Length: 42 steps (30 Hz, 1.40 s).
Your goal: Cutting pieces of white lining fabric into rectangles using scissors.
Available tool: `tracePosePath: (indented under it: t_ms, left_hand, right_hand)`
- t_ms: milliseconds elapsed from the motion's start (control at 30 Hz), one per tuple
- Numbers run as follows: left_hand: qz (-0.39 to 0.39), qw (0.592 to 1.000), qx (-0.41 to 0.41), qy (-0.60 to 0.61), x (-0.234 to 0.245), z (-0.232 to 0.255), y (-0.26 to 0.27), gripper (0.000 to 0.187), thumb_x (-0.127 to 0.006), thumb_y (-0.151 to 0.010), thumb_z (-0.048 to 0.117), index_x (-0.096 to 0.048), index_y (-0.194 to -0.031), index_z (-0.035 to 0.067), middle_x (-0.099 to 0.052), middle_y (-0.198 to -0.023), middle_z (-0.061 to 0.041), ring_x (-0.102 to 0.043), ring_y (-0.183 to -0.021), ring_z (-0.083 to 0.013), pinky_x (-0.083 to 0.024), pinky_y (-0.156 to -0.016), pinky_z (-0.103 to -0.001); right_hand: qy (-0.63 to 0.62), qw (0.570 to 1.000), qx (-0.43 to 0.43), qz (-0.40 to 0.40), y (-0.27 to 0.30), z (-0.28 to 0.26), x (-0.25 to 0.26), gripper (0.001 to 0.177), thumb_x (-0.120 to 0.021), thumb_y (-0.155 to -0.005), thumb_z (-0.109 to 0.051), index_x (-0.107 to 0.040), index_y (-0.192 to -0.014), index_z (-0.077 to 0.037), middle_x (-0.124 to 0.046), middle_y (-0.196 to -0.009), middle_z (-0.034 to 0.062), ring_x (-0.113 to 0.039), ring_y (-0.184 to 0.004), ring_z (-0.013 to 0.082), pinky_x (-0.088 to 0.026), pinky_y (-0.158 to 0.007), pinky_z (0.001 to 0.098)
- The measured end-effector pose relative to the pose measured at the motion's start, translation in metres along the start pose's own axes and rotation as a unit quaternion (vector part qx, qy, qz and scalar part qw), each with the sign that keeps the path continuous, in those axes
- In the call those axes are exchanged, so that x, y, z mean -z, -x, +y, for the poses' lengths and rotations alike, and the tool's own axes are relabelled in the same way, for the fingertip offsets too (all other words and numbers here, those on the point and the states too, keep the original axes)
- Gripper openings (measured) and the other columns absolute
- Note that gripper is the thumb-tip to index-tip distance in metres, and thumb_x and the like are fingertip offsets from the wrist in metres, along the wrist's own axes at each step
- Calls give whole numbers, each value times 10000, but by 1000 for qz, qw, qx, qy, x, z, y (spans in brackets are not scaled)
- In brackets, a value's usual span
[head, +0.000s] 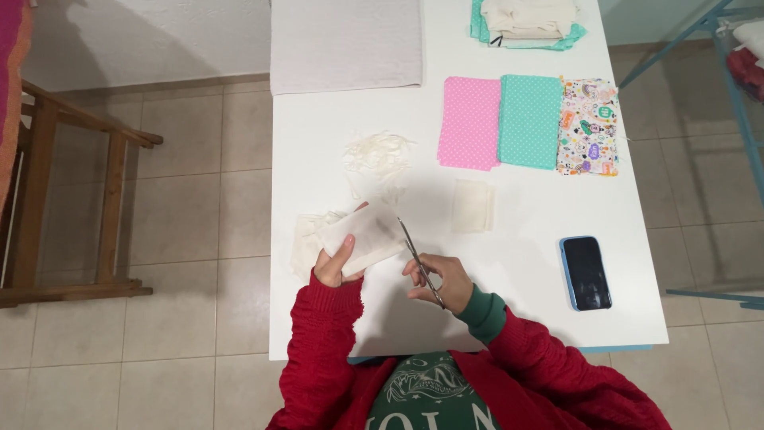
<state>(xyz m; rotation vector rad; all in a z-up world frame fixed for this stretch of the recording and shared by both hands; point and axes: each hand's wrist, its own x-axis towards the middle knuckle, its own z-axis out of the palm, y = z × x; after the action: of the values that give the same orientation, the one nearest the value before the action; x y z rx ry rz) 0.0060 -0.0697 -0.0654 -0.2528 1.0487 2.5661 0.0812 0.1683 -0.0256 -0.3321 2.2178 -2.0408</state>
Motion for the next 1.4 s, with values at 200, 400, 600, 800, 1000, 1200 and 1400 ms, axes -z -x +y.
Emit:
tracePosePath:
  t_ms: [200,400,600,800,1000,1200,1400]
  left_hand:
    - [25,999,11,-23,-2,7,4,414,-597,-966,143,-557,-1352,-1,-725,-1060,-248,-729,-979,-365,-560,-889,-633]
    - [21,1000,9,13,-55,36,19,396,-590,-958,118,-580,-1333,-12,-732,-1055,-251,-729,-973,-354,-552,-921,-598]
    - [27,999,7,41,-45,30,16,393,-585,-957,95,-578,-1335,-12,-717,-1103,-276,-710,-1006,-386,-536,-928,-626]
    - [43,998,18,47,-79,46,25,401,-599,-948,94,-581,-1331,-24,-717,-1093,-277,-710,-1008,-397,-535,-942,-621]
    - [49,997,30,44,-82,49,27,398,-609,-938,95,-591,-1324,0,-726,-1079,-264,-726,-975,-376,-536,-944,-613]
    - [62,997,38,26,-72,44,26,382,-642,-927,121,-609,-1293,19,-732,-1028,-242,-737,-939,-350,-570,-904,-609]
    - [37,998,56,-12,48,-19,-10,405,-637,-938,127,-587,-1325,17,-713,-1044,-295,-722,-949,-439,-531,-840,-714]
  right_hand:
    - [3,1000,-6,14,2,7,-3,378,-933,-740,-288,-738,-927,-24,-684,-636,58,-629,-555,163,-534,-597,282]
    - [-15,1000,-22,17,5,8,-4,354,-935,-737,-267,-747,-910,-22,-688,-623,63,-631,-556,159,-530,-593,275]
    - [6,999,-29,31,8,9,-6,299,-933,-735,-249,-748,-859,-49,-692,-587,48,-621,-532,137,-504,-574,248]
    - [-5,998,-31,48,8,11,-8,280,-932,-718,-206,-725,-804,-39,-687,-534,59,-619,-464,136,-482,-521,226]
    - [0,998,-29,57,8,10,-9,246,-918,-725,-160,-711,-755,-30,-669,-495,73,-614,-422,142,-476,-474,213]
    - [-9,999,-35,31,3,12,-5,349,-956,-690,-267,-739,-849,-45,-703,-580,66,-630,-509,152,-520,-567,255]
    - [32,999,-18,39,-9,1,3,371,-951,-683,-312,-749,-869,-63,-701,-594,48,-640,-542,156,-520,-601,258]
